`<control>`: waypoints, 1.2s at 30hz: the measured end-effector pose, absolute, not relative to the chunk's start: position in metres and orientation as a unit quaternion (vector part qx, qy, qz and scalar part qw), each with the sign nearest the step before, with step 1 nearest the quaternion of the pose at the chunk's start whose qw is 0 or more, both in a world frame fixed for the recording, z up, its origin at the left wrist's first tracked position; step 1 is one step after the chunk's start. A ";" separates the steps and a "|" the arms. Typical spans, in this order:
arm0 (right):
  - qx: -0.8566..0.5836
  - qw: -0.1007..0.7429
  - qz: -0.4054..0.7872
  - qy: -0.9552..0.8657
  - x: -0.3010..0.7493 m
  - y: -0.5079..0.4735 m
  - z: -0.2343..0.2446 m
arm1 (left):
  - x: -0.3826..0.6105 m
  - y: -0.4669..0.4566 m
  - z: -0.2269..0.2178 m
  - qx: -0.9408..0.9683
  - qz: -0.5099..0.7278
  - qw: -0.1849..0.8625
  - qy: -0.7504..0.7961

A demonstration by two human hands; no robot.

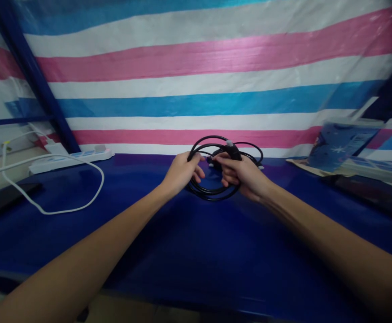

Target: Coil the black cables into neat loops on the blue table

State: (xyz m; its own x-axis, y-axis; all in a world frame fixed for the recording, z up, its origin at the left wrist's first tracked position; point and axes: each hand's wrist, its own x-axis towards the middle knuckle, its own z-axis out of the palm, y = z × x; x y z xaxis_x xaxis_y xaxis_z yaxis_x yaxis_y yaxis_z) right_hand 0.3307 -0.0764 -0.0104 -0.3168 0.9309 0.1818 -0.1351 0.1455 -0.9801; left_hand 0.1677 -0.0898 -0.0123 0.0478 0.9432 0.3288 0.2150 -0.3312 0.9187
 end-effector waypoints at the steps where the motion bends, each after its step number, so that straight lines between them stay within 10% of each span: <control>1: -0.356 0.488 0.555 -0.572 0.332 -0.076 -0.009 | 0.168 -0.090 -0.013 0.660 0.507 0.312 0.458; 7: -0.336 0.568 0.511 -0.550 0.338 -0.080 0.004 | 0.155 -0.076 -0.016 0.556 0.638 0.252 0.469; 16: -0.371 0.565 0.443 -0.589 0.339 -0.073 -0.001 | 0.173 -0.090 -0.013 0.493 0.512 0.644 0.284; 30: -0.470 0.460 0.005 -0.753 0.340 -0.085 0.005 | 0.178 -0.114 0.000 0.717 0.466 0.357 0.376; 36: -0.433 0.470 0.208 -0.740 0.331 -0.085 0.003 | 0.172 -0.111 -0.002 0.725 0.542 0.142 0.401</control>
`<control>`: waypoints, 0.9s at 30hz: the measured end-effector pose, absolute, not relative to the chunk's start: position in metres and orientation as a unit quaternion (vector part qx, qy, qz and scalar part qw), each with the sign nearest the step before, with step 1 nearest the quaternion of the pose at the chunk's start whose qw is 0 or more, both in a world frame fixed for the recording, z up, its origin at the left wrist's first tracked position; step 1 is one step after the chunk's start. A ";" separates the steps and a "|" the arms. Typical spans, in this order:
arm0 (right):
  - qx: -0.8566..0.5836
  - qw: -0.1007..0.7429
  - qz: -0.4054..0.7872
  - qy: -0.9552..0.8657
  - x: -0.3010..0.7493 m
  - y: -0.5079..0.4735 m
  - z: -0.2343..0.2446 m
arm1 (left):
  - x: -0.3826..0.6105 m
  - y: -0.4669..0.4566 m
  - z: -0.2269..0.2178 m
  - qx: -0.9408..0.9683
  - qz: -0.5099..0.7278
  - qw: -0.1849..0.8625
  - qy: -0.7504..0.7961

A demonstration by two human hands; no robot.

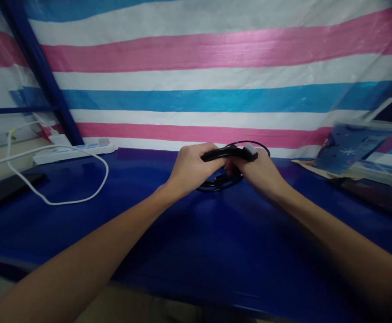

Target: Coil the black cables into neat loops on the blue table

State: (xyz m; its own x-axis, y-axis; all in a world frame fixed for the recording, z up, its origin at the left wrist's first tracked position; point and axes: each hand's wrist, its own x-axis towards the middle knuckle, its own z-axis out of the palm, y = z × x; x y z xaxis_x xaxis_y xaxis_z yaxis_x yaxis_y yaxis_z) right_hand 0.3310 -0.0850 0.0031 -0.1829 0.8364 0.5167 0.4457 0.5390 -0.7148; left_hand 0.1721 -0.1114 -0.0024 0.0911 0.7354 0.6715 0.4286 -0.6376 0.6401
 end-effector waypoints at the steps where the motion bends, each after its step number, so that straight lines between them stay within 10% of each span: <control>1: -0.419 0.472 0.245 -0.736 0.330 -0.086 0.003 | 0.171 -0.112 -0.003 0.724 0.550 0.119 0.400; 8: -0.358 0.417 0.296 -0.781 0.335 -0.087 0.003 | 0.164 -0.103 -0.008 0.768 0.490 0.054 0.410; 18: -0.335 0.388 0.482 -0.710 0.343 -0.060 -0.017 | 0.171 -0.114 0.000 0.663 0.234 0.647 0.294; 27: -0.344 0.524 0.416 -0.658 0.320 -0.069 -0.019 | 0.163 -0.081 -0.017 0.697 0.574 0.065 0.425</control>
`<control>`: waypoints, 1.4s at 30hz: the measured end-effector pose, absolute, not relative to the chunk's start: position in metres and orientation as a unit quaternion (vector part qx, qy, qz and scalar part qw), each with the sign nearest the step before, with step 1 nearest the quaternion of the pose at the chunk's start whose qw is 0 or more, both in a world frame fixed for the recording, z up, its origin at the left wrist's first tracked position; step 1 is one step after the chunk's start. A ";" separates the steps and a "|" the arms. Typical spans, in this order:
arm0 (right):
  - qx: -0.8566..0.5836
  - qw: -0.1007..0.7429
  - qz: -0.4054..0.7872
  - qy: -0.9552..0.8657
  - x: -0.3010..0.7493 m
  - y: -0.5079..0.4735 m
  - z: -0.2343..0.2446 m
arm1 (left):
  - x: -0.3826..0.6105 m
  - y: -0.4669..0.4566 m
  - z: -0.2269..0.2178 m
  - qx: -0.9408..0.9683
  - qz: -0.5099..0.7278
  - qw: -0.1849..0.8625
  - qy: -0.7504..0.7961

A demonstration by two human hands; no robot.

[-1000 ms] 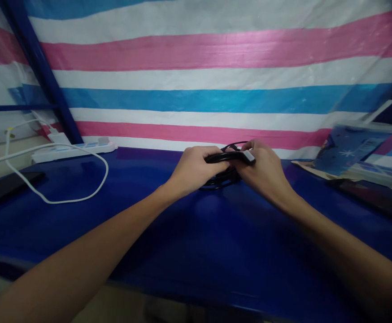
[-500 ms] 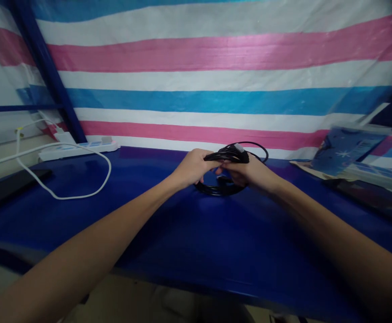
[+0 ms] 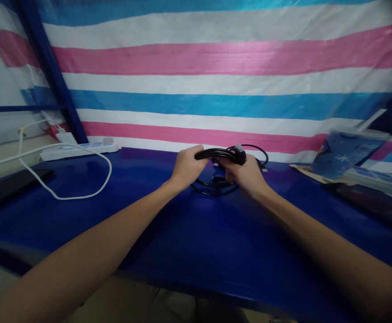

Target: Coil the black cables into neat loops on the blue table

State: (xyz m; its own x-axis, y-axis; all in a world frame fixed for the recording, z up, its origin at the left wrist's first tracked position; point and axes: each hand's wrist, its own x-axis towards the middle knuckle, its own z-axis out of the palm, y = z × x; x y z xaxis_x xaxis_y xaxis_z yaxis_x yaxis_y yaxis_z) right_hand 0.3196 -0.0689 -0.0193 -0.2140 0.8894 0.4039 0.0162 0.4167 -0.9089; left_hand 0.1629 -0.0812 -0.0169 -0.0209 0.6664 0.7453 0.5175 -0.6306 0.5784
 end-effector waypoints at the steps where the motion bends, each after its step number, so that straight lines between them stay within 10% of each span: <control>1: -0.328 0.543 0.419 -0.650 0.317 -0.076 -0.015 | 0.159 -0.085 -0.013 0.705 0.581 0.005 0.407; 5: -0.257 0.619 0.430 -0.605 0.317 -0.095 0.004 | 0.158 -0.105 0.001 0.714 0.601 -0.077 0.351; 13: -0.255 0.615 0.572 -0.478 0.334 -0.093 0.017 | 0.185 -0.094 -0.035 0.769 0.433 0.389 0.264; 24: -0.323 0.651 0.398 -0.560 0.327 -0.072 -0.009 | 0.202 -0.106 -0.031 0.672 0.425 0.472 0.381; 33: -0.251 0.482 0.641 -0.543 0.316 -0.087 -0.017 | 0.151 -0.082 -0.011 0.490 0.566 0.565 0.346; 37: -0.297 0.431 0.682 -0.510 0.330 -0.082 -0.013 | 0.158 -0.105 0.007 0.554 0.400 0.675 0.279; 42: -0.345 0.452 0.632 -0.526 0.321 -0.085 -0.015 | 0.162 -0.079 -0.008 0.498 0.498 0.528 0.474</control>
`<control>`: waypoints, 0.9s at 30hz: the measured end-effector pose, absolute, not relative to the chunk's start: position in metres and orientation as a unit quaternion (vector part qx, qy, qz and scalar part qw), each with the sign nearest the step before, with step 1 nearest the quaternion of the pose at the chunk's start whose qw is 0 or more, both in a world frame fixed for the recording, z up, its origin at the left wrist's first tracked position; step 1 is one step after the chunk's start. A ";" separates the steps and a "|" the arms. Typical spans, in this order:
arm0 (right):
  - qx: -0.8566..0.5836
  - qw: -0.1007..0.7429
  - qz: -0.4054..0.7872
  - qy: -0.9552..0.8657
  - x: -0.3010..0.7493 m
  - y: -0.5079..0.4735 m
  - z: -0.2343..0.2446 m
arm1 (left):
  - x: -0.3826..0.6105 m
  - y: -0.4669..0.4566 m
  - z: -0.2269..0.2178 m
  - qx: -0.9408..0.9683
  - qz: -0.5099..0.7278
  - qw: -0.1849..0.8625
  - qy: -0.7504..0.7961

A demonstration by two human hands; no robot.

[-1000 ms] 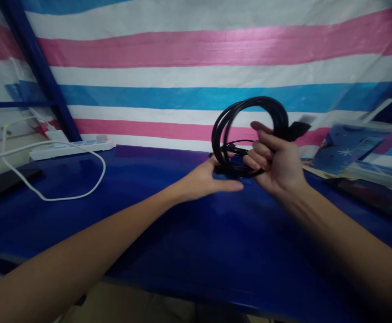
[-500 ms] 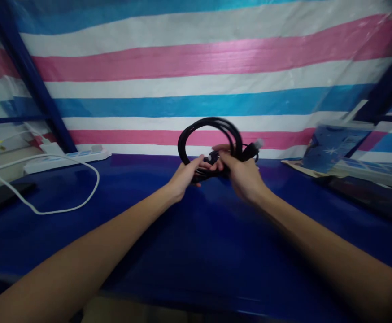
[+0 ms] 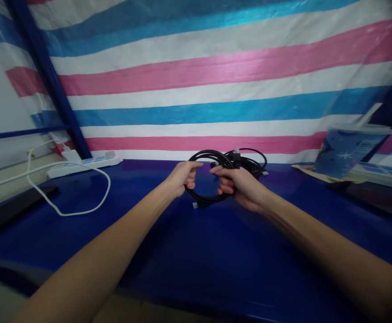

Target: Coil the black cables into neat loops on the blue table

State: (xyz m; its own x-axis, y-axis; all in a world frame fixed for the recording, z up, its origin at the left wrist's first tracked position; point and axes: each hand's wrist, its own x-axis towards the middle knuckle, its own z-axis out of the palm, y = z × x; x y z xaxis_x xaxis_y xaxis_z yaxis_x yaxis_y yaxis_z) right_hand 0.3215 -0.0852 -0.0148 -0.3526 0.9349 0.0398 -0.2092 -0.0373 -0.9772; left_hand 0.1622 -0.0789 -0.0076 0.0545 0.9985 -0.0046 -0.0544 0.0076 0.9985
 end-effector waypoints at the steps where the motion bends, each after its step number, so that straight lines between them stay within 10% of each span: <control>1: -0.330 0.456 0.633 -0.531 0.318 -0.087 -0.016 | 0.161 -0.072 -0.012 0.487 0.528 0.494 0.490; 17: -0.306 0.531 0.625 -0.483 0.326 -0.084 -0.014 | 0.148 -0.086 -0.013 0.569 0.389 0.685 0.236; 22: -0.247 0.437 0.669 -0.548 0.340 -0.086 0.000 | 0.133 -0.079 -0.020 0.549 0.301 0.763 0.162; 27: -0.252 0.458 0.514 -0.680 0.330 -0.095 -0.001 | 0.164 -0.089 -0.026 0.634 0.250 0.695 0.229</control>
